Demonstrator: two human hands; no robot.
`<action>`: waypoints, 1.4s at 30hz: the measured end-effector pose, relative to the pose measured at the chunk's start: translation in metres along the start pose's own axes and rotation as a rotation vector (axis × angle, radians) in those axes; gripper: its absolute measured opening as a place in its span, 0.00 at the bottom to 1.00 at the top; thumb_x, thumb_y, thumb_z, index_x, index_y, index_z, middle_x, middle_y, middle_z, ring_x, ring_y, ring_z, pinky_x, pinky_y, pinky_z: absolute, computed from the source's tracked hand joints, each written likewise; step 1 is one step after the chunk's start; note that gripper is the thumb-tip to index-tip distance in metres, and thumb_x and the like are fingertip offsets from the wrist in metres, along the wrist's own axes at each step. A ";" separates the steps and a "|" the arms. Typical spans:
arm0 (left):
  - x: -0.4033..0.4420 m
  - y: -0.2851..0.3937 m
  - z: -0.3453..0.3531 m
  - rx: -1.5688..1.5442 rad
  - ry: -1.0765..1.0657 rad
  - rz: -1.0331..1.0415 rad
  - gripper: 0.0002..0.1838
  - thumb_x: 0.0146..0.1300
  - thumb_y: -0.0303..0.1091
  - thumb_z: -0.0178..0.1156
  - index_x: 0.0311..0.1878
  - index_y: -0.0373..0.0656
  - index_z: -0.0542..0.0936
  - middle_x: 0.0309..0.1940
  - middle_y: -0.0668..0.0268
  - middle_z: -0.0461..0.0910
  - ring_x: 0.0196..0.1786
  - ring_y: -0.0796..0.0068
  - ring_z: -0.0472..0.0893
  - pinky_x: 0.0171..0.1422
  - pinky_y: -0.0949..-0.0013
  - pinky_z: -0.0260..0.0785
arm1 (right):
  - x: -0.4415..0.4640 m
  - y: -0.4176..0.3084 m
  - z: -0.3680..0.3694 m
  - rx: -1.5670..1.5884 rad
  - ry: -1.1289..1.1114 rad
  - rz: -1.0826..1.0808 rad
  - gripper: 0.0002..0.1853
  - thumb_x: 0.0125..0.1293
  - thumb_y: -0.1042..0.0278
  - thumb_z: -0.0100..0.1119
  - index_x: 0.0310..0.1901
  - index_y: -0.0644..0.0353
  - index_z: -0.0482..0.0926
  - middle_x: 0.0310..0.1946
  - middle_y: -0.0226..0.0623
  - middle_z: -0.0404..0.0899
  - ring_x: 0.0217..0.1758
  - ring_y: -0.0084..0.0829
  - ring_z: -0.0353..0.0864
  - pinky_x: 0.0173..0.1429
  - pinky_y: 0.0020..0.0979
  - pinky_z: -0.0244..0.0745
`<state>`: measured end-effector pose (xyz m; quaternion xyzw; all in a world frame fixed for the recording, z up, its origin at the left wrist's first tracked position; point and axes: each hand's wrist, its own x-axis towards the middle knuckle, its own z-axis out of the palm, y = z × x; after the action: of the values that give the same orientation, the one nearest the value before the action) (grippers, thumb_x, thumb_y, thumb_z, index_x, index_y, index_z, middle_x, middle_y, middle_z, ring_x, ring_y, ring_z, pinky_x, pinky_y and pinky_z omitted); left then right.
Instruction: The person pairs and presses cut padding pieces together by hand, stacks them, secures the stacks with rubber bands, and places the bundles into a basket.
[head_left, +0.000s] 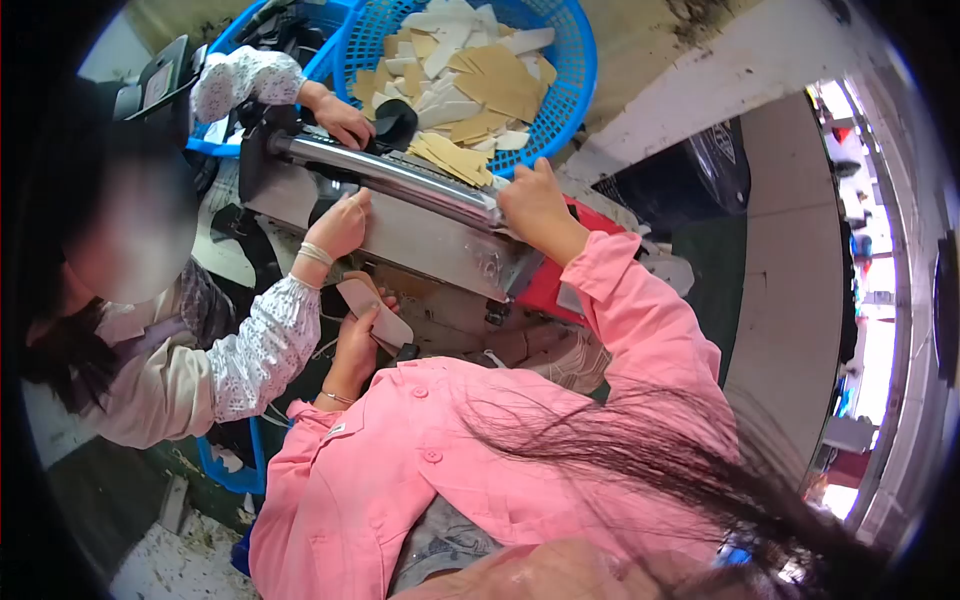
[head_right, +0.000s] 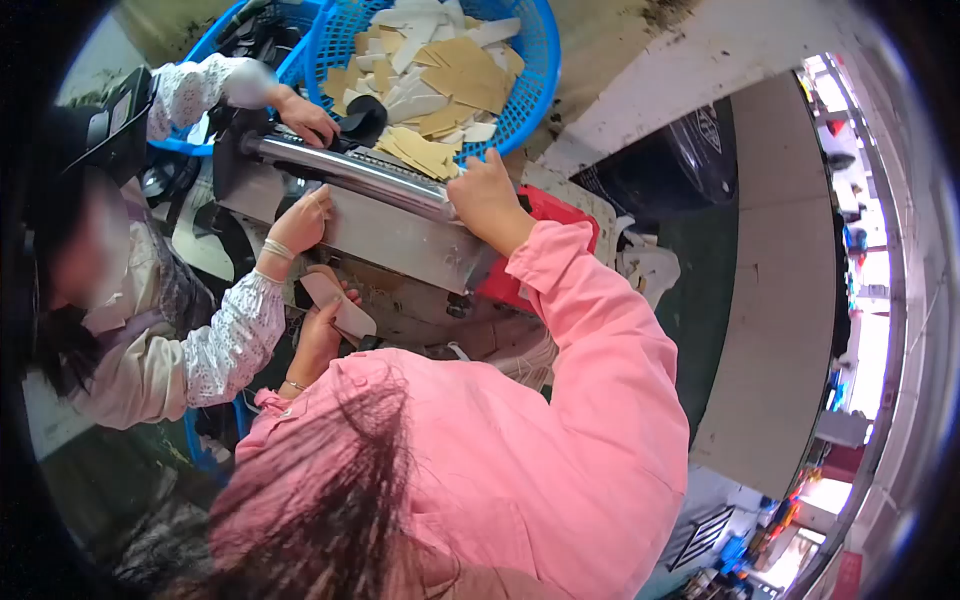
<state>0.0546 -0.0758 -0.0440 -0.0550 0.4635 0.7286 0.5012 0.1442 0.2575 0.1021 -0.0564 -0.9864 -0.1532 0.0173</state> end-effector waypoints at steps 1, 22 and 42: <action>-0.002 0.002 0.004 0.011 -0.002 -0.007 0.23 0.72 0.31 0.53 0.67 0.34 0.69 0.56 0.54 0.80 0.60 0.61 0.80 0.67 0.59 0.70 | -0.006 0.000 -0.005 0.000 0.060 0.036 0.02 0.49 0.67 0.65 0.23 0.49 0.85 0.24 0.30 0.82 0.37 0.31 0.80 0.47 0.39 0.64; -0.063 0.007 -0.075 0.049 -0.073 -0.002 0.22 0.73 0.31 0.54 0.66 0.35 0.69 0.57 0.54 0.79 0.60 0.62 0.78 0.68 0.59 0.69 | -0.283 -0.122 0.143 0.326 0.044 1.191 0.21 0.65 0.51 0.60 0.27 0.62 0.83 0.28 0.56 0.82 0.34 0.57 0.84 0.40 0.53 0.78; -0.091 0.003 -0.068 0.042 -0.081 0.035 0.22 0.71 0.29 0.53 0.66 0.34 0.69 0.55 0.55 0.79 0.59 0.63 0.78 0.68 0.60 0.69 | -0.294 -0.103 0.134 0.235 -0.047 1.027 0.25 0.66 0.44 0.58 0.26 0.59 0.86 0.25 0.53 0.82 0.34 0.53 0.86 0.39 0.49 0.79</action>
<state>0.0709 -0.1878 -0.0310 -0.0067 0.4587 0.7291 0.5078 0.4219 0.1697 -0.0719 -0.5337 -0.8423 -0.0120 0.0742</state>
